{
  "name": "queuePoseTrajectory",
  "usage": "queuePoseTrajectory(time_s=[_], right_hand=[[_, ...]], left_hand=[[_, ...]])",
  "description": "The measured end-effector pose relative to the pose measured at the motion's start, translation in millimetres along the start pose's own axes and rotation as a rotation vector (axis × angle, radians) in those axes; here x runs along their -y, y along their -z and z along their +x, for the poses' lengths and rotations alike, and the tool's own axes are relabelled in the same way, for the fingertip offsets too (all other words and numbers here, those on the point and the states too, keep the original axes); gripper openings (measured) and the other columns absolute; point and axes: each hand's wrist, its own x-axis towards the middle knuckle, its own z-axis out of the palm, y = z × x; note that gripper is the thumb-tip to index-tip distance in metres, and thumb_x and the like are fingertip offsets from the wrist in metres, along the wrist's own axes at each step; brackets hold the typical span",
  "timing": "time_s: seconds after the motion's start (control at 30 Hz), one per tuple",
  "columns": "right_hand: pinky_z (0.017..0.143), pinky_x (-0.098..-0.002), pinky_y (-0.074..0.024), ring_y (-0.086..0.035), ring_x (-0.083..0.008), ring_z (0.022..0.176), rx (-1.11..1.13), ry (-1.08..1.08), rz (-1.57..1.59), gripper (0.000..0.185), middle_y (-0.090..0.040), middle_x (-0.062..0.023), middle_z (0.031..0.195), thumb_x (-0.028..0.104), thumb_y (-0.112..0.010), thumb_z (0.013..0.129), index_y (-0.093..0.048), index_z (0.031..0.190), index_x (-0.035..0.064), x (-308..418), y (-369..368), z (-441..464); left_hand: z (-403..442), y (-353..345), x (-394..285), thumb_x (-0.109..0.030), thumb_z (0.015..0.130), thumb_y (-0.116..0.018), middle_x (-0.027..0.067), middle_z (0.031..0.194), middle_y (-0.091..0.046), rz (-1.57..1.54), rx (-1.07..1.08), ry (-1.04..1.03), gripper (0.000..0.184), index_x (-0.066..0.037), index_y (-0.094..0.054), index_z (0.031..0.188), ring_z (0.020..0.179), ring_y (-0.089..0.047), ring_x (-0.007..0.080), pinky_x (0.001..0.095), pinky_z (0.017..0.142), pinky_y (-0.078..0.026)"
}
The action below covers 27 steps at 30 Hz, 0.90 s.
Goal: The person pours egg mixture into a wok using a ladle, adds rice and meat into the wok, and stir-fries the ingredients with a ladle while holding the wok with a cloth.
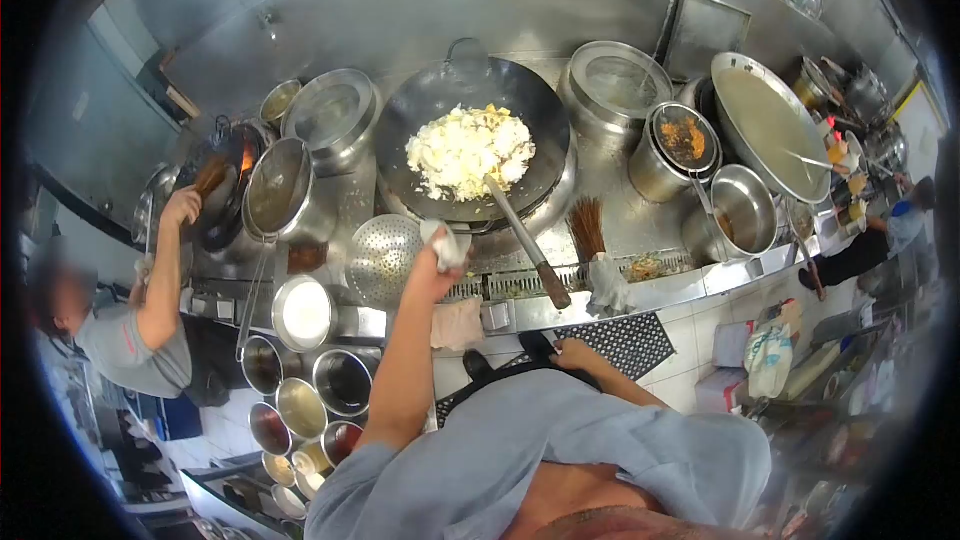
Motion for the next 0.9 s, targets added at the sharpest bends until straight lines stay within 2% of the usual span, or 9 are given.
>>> queuePoseTrajectory(time_s=[0.07, 0.1, 0.13, 0.23, 0.3, 0.43, 0.57, 0.7, 0.9], right_hand=[[0.093, -0.0445, -0.0466, -0.060, -0.0430, 0.103, -0.009, -0.156, -0.094, 0.072, -0.057, -0.0335, 0.114, 0.030, -0.063, 0.075, -0.040, 0.130, -0.0115, -32, -35, 22], [0.092, -0.0445, -0.0473, -0.059, -0.0433, 0.104, -0.208, -0.052, -0.230, 0.069, -0.055, -0.0341, 0.116, 0.028, -0.063, 0.074, -0.043, 0.127, -0.0108, -64, -67, 42], [0.090, -0.0445, -0.0482, -0.058, -0.0422, 0.106, -0.057, -0.218, -0.161, 0.064, -0.053, -0.0333, 0.120, 0.025, -0.062, 0.073, -0.046, 0.123, -0.0110, -49, -49, 41], [0.080, -0.0438, -0.0518, -0.066, -0.0353, 0.088, 0.065, 0.018, -0.314, 0.033, -0.067, -0.0226, 0.092, 0.028, -0.058, 0.073, -0.069, 0.085, -0.0010, -83, -53, 67], [0.077, -0.0427, -0.0518, -0.066, -0.0324, 0.087, 0.361, 0.094, -0.483, 0.029, -0.068, -0.0177, 0.094, 0.025, -0.055, 0.075, -0.071, 0.086, 0.0031, -134, -74, 122], [0.080, -0.0452, -0.0507, -0.066, -0.0315, 0.093, 0.324, -0.214, -0.242, 0.039, -0.066, -0.0206, 0.102, 0.028, -0.050, 0.078, -0.067, 0.097, -0.0010, -121, -57, 123], [0.078, -0.0428, -0.0503, -0.065, -0.0323, 0.090, 0.396, 0.041, -0.406, 0.026, -0.067, -0.0191, 0.097, 0.017, -0.058, 0.070, -0.072, 0.087, 0.0038, -173, -90, 153], [0.087, -0.0450, -0.0472, -0.063, -0.0323, 0.100, 0.335, -0.080, -0.341, 0.038, -0.066, -0.0164, 0.109, 0.027, -0.054, 0.075, -0.068, 0.101, 0.0037, -159, -91, 149], [0.083, -0.0420, -0.0492, -0.066, -0.0304, 0.091, 0.167, -0.113, -0.253, 0.035, -0.067, -0.0202, 0.100, 0.025, -0.057, 0.069, -0.070, 0.091, 0.0013, -113, -53, 106]], left_hand=[[-26, -6, 2, -0.028, 0.090, -0.063, 0.0069, 0.095, -0.062, -0.018, -0.074, -0.016, 0.032, -0.005, -0.054, 0.110, 0.086, -0.063, 0.0227, 0.0361, 0.067, -0.053], [-39, -5, 5, -0.027, 0.089, -0.064, 0.0071, 0.103, -0.060, 0.139, -0.060, -0.124, 0.038, -0.004, -0.051, 0.117, 0.092, -0.061, 0.0214, 0.0353, 0.075, -0.051], [-57, 2, 13, -0.026, 0.089, -0.065, 0.0073, 0.111, -0.059, 0.294, -0.061, -0.218, 0.044, -0.004, -0.049, 0.123, 0.099, -0.059, 0.0201, 0.0345, 0.083, -0.050], [-88, -8, 6, -0.019, 0.086, -0.068, 0.0060, 0.113, -0.057, 0.549, -0.137, -0.447, 0.051, -0.003, -0.044, 0.128, 0.100, -0.055, 0.0145, 0.0294, 0.086, -0.045], [-100, -13, -4, -0.019, 0.084, -0.071, 0.0039, 0.107, -0.058, 0.635, -0.125, -0.543, 0.053, -0.003, -0.044, 0.127, 0.096, -0.054, 0.0127, 0.0278, 0.084, -0.044], [-125, -27, -16, -0.020, 0.081, -0.075, 0.0045, 0.107, -0.058, 0.631, -0.153, -0.694, 0.059, -0.003, -0.042, 0.128, 0.097, -0.054, 0.0126, 0.0284, 0.085, -0.044], [-129, -15, -14, -0.015, 0.080, -0.074, 0.0054, 0.108, -0.058, 0.711, -0.277, -0.738, 0.058, -0.002, -0.042, 0.127, 0.097, -0.054, 0.0129, 0.0282, 0.086, -0.045], [-132, -12, -4, -0.014, 0.081, -0.072, 0.0062, 0.110, -0.056, 0.604, -0.227, -0.744, 0.058, -0.002, -0.041, 0.128, 0.097, -0.054, 0.0147, 0.0299, 0.087, -0.045], [-134, 3, 15, -0.021, 0.082, -0.073, 0.0086, 0.116, -0.055, 0.584, -0.245, -0.622, 0.063, -0.001, -0.039, 0.131, 0.103, -0.052, 0.0168, 0.0309, 0.090, -0.043]])
